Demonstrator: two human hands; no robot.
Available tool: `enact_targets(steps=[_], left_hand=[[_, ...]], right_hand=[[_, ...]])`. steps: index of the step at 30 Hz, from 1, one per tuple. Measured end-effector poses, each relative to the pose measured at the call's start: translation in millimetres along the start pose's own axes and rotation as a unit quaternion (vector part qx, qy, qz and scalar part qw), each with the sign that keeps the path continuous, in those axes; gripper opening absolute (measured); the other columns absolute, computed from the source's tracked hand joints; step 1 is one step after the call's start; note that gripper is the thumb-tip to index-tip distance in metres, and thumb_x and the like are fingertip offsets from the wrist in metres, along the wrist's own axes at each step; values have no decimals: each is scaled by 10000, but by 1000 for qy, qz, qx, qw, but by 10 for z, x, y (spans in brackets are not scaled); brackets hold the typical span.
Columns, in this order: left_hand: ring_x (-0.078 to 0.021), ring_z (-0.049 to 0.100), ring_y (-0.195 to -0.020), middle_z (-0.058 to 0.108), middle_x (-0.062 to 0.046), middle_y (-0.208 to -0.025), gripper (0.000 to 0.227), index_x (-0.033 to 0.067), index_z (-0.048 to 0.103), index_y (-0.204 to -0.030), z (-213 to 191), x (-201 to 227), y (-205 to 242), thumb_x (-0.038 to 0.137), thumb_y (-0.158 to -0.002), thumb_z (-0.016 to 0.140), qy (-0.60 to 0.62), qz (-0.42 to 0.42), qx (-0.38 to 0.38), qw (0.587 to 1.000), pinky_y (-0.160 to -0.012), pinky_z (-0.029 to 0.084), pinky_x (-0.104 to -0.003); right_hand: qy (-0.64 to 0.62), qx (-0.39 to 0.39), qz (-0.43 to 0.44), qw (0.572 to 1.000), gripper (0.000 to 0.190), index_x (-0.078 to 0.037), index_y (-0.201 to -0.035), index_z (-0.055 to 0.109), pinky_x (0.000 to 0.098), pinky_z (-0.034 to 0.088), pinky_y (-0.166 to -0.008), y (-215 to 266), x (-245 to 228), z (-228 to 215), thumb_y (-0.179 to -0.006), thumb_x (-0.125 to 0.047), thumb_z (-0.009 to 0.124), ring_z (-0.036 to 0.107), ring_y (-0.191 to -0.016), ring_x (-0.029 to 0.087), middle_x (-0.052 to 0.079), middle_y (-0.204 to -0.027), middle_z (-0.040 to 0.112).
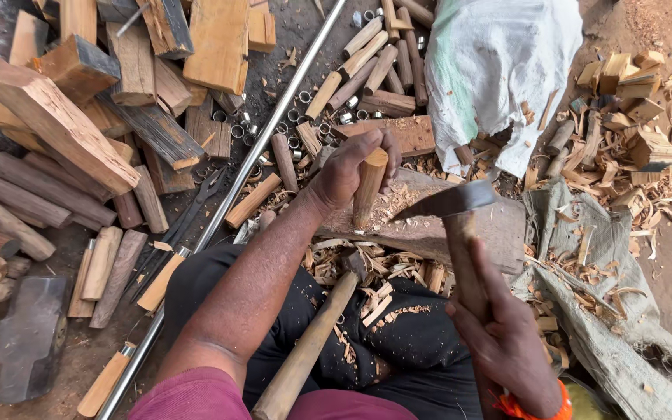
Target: The person sits on the ground and uses a hammer and chisel to carve a small wooden dowel, shaping it by hand while surrounded by wood scraps and tools.
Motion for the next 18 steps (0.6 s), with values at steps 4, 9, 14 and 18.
enact_targets(steps=[4,9,14,18], left_hand=[[-131,523,-746,531,-16,-829,368,102,566,-926,61,34,29,443,-1007,454,-24,11,-41,999,-709,471,-305],[-123,470,-795,523,-15,-870,299,97,567,-944,70,94,12,375,-997,471,-13,38,-47,998,-755,416,-286],[-121,379,-701,457,0,-799,293,88,577,-922,54,-72,23,355,-983,473,-20,0,-35,999,-678,346,-306],[-107,468,-832,483,18,-863,259,109,554,-942,71,33,2,353,-981,475,-61,71,-47,995,-808,431,-282]], right_hand=[[-184,63,-30,980,879,-102,-1657,315,256,543,-792,112,-401,-144,-897,51,730,630,-928,112,100,-1115,657],[-17,34,-65,997,850,-78,-1610,353,251,530,-729,-150,-768,45,-855,78,711,607,-852,104,81,-995,648],[-47,22,-59,997,881,-110,-1654,346,222,547,-734,-142,-811,50,-882,64,734,642,-846,80,74,-1041,687],[-157,105,-95,977,848,-83,-1634,252,243,555,-854,91,-905,-265,-912,64,670,614,-1066,92,103,-1553,513]])
Point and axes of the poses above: each hand's wrist, its own y-axis away from the middle knuckle, its own z-axis out of the palm, x = y × z, the point moved 10 cm from there along -y, towards the middle knuckle
